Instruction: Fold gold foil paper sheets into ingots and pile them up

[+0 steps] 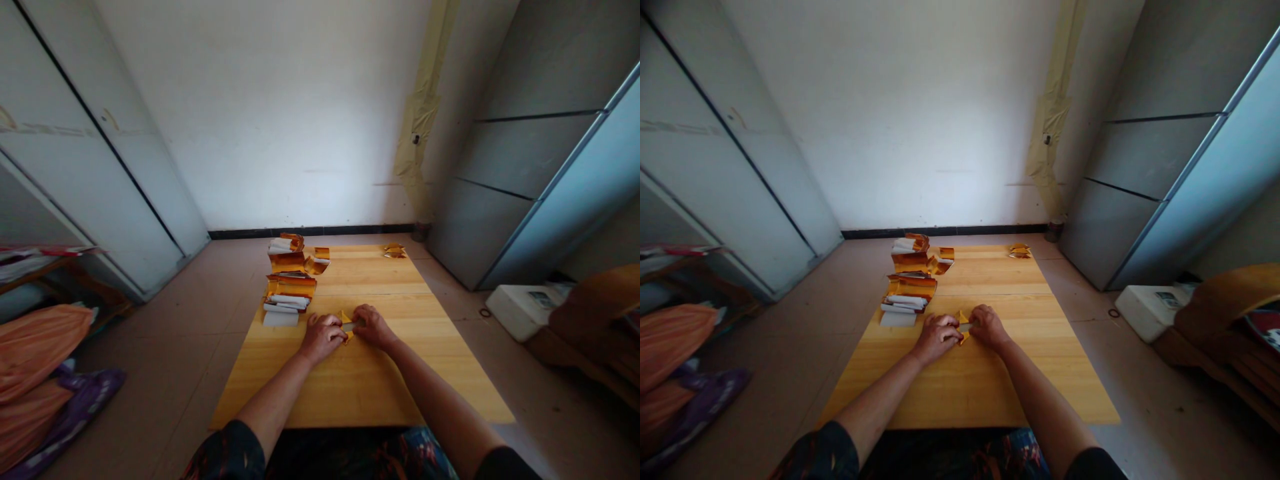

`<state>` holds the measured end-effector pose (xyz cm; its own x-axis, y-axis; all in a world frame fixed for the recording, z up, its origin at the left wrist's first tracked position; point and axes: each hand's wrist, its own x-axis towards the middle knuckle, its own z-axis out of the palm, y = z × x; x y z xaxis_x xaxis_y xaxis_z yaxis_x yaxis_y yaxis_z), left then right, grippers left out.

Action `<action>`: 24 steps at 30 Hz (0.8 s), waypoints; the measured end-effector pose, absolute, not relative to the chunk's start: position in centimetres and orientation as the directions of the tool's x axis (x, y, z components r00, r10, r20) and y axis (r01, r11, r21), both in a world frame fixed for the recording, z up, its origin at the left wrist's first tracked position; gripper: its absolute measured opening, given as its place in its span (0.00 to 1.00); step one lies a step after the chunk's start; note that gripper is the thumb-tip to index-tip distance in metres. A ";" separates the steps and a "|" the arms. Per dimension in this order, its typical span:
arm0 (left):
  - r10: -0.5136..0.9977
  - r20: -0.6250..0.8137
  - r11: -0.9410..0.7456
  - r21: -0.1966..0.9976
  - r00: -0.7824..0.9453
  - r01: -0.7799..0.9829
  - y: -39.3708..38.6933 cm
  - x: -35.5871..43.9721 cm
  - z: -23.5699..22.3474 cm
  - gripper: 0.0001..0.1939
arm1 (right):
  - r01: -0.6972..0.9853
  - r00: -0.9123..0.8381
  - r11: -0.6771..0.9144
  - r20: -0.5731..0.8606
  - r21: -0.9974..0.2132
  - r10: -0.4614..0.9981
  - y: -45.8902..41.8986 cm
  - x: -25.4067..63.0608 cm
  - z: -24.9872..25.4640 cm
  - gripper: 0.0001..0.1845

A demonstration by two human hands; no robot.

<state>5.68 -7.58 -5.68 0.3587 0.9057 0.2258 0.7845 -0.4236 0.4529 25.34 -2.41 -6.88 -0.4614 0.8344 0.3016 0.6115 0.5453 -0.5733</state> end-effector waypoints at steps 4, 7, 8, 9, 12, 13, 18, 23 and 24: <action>0.884 0.249 -0.466 0.400 0.395 0.789 -8.1 5.7 -5.5 0.08 | 0.607 -0.447 0.575 0.361 -0.549 0.818 -2.6 25.9 -6.5 0.11; 0.879 0.253 -0.473 0.341 0.405 0.812 -8.6 5.9 -5.4 0.11 | 0.621 -0.421 0.590 0.416 -0.516 0.806 -3.6 25.7 -6.2 0.08; 0.881 0.251 -0.467 0.325 0.401 0.823 -8.8 6.0 -5.3 0.13 | 0.626 -0.417 0.588 0.418 -0.512 0.807 -4.1 25.6 -6.1 0.07; 0.884 0.247 -0.459 0.310 0.396 0.832 -8.9 6.1 -5.3 0.14 | 0.632 -0.425 0.587 0.407 -0.506 0.808 -4.6 25.4 -6.0 0.07; 0.894 0.233 -0.438 0.280 0.382 0.855 -9.1 6.5 -5.2 0.19 | 0.671 -0.484 0.590 0.338 -0.449 0.807 -5.9 24.9 -5.7 0.07; 0.896 0.232 -0.432 0.272 0.377 0.860 -9.2 6.6 -5.2 0.19 | 0.693 -0.494 0.587 0.317 -0.420 0.810 -6.3 24.9 -5.7 0.07; 0.890 0.248 -0.438 0.238 0.382 0.867 -9.3 6.8 -5.0 0.20 | 0.753 -0.505 0.572 0.272 -0.324 0.819 -7.3 25.1 -5.3 0.07; 0.882 0.251 -0.452 0.219 0.398 0.865 -9.2 6.8 -4.8 0.17 | 0.764 -0.503 0.580 0.303 -0.283 0.810 -8.0 25.3 -5.4 0.06; 0.880 0.251 -0.458 0.216 0.404 0.863 -9.2 6.8 -4.8 0.17 | 0.768 -0.502 0.581 0.310 -0.269 0.807 -8.1 25.3 -5.5 0.06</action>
